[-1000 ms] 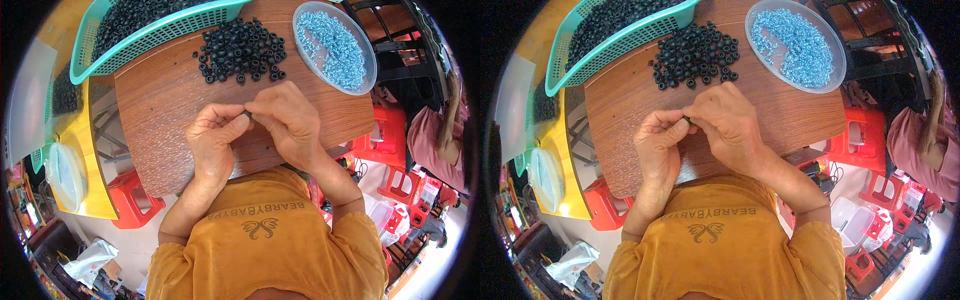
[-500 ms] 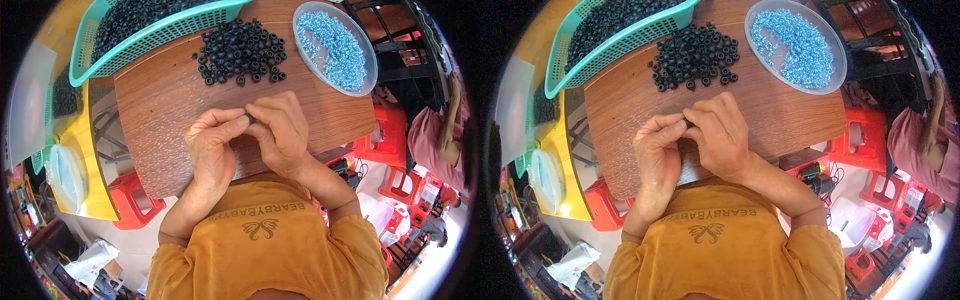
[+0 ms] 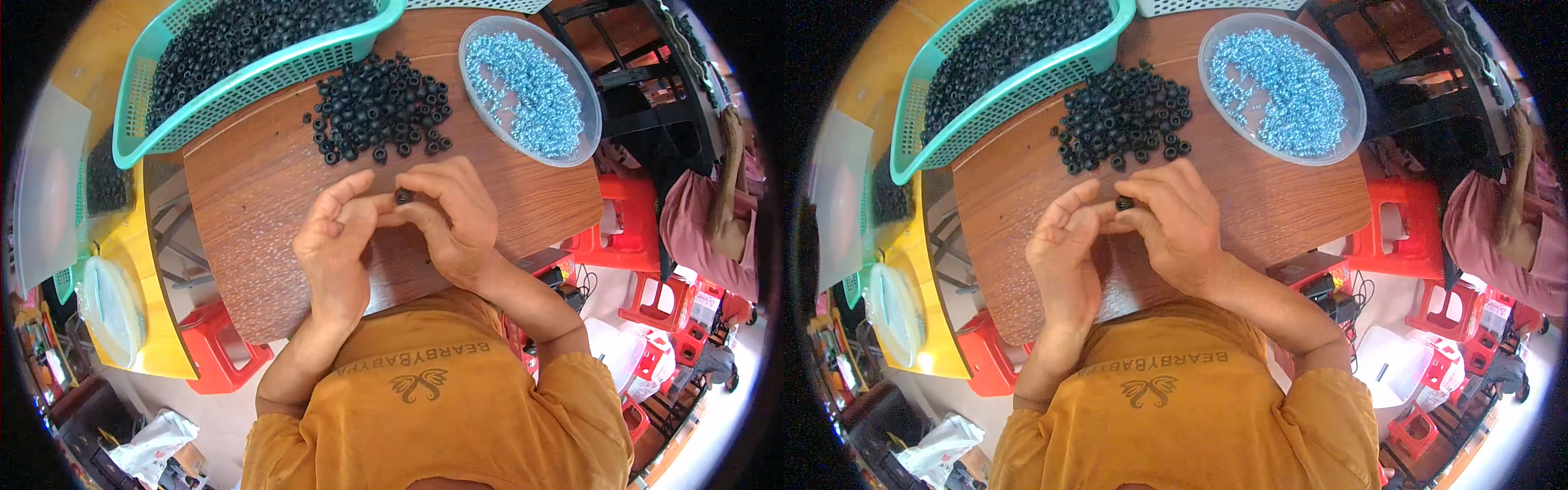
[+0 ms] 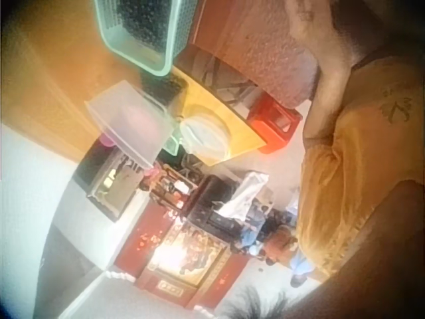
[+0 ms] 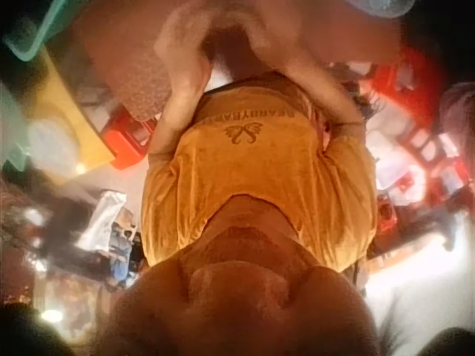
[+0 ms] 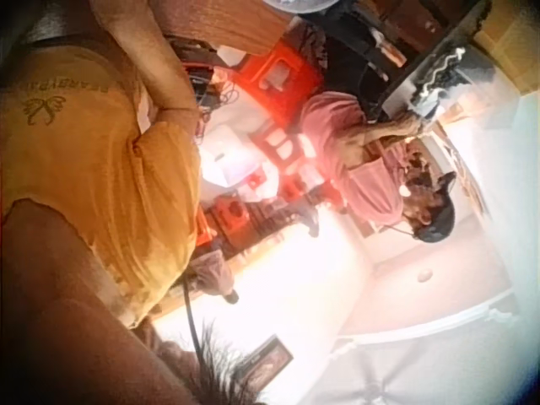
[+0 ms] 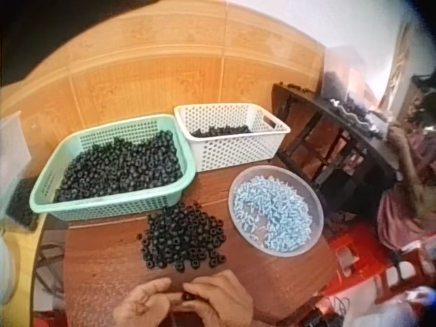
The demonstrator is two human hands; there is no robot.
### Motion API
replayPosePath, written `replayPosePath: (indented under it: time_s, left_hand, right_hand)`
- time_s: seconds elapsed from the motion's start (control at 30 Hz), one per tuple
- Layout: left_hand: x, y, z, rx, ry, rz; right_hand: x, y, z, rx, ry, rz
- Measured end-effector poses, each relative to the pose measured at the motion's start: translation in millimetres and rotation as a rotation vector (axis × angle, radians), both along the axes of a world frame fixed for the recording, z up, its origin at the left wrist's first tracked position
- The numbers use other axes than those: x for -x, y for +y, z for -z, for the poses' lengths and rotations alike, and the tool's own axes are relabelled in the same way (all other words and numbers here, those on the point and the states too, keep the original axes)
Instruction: The person sits at a wooden table and repeatedly picks up small black plastic rings and silver metal pins. They insert the pins into the rings by hand, creating small assembled units. The person works continuously, handling the components one at a time from piles on the table.
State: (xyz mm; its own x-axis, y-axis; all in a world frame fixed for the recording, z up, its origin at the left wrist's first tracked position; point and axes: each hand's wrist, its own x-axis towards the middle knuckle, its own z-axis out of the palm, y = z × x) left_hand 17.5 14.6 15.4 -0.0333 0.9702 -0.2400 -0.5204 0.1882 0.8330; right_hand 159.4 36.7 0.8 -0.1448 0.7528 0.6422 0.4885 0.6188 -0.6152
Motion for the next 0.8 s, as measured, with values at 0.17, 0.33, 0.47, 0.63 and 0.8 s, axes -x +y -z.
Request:
replayPosePath:
  time_s: [0.17,0.33,0.47,0.63,0.8]
  left_hand:
    - [9.5,-1.6,17.5,-0.068,0.276,0.069]
    - [7.1,2.5,21.8,-0.121,0.564,0.089]
    - [0.8,21.1,20.9,-0.408,1.05,0.046]
    - [-14.3,48.6,23.4,-0.703,1.467,-0.004]
    - [-14.1,52.0,28.9,-0.695,1.759,0.014]
  right_hand:
    - [-42.0,27.4,-36.3,0.009,-0.175,0.095]
    - [-92.8,108.4,-58.1,-0.239,-0.269,0.291]
    - [-124.5,185.6,-84.9,-0.319,-0.315,0.49]
    - [-167.1,260.7,-96.1,-0.198,-0.542,0.588]
    - [-133.6,272.0,-84.2,-0.102,-0.552,0.474]
